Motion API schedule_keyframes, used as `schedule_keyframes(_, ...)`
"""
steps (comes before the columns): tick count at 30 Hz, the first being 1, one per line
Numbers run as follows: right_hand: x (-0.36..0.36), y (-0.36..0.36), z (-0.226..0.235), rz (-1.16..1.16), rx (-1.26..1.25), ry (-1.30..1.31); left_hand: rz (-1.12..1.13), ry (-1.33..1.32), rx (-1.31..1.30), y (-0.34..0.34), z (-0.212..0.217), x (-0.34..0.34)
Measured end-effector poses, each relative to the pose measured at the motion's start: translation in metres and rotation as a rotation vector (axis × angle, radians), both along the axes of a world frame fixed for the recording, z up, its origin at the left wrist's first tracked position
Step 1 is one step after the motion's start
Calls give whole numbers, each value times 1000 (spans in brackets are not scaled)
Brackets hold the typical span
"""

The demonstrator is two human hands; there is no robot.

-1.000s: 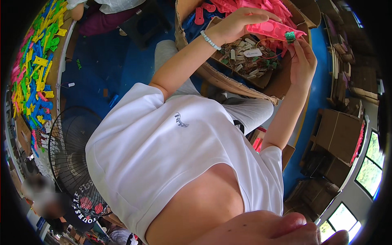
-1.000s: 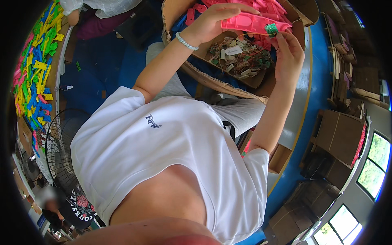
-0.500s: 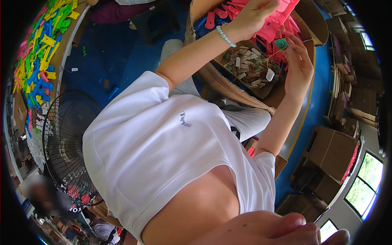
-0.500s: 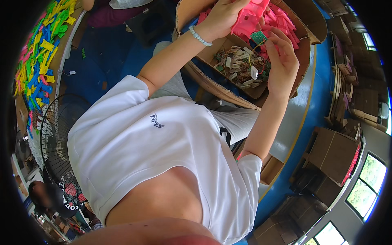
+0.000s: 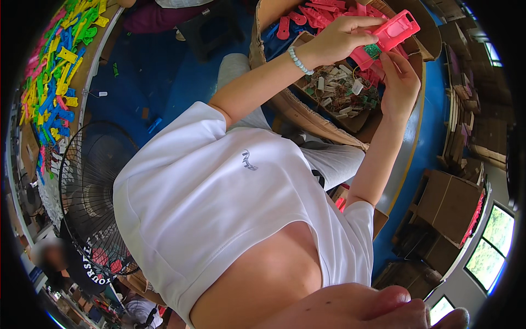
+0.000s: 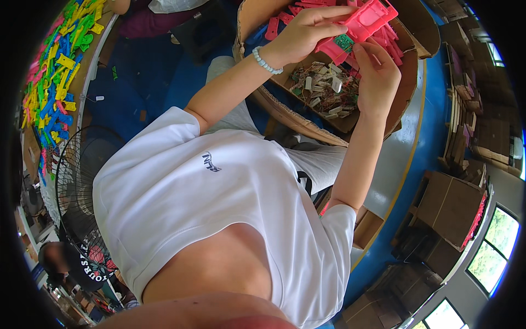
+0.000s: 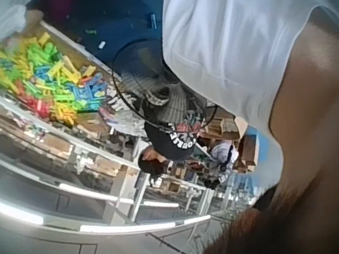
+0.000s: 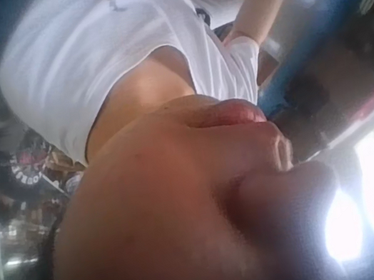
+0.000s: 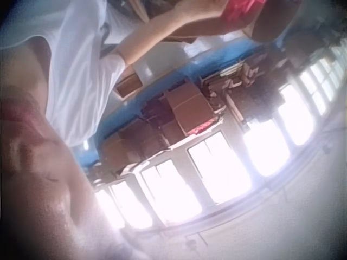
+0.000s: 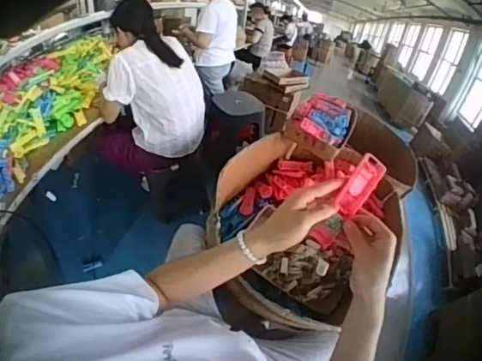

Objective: Assembling small metal and plastic components for a lighting fixture or device.

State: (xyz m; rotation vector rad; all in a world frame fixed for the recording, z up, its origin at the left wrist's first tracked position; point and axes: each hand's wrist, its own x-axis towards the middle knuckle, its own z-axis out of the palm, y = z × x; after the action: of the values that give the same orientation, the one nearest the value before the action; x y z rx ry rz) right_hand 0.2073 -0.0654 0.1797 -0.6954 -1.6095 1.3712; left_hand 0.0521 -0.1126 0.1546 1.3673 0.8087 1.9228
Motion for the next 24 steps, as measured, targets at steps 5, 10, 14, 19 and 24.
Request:
schedule_keyframes(5,1,-3,3,-10,-8,27,3,158,57,-14,-1,-2)
schedule_keyframes(10,0,-10,8,-22,6,88,-33,174,70,-18,1,1)
schedule_keyframes(14,-1,-12,7,-14,12,159,25,135,107,-20,2,5)
schedule_keyframes(19,3,-12,8,7,-17,231,69,71,38,-23,0,13)
schedule_keyframes(24,9,-5,4,22,-34,253,43,7,8,-20,2,16)
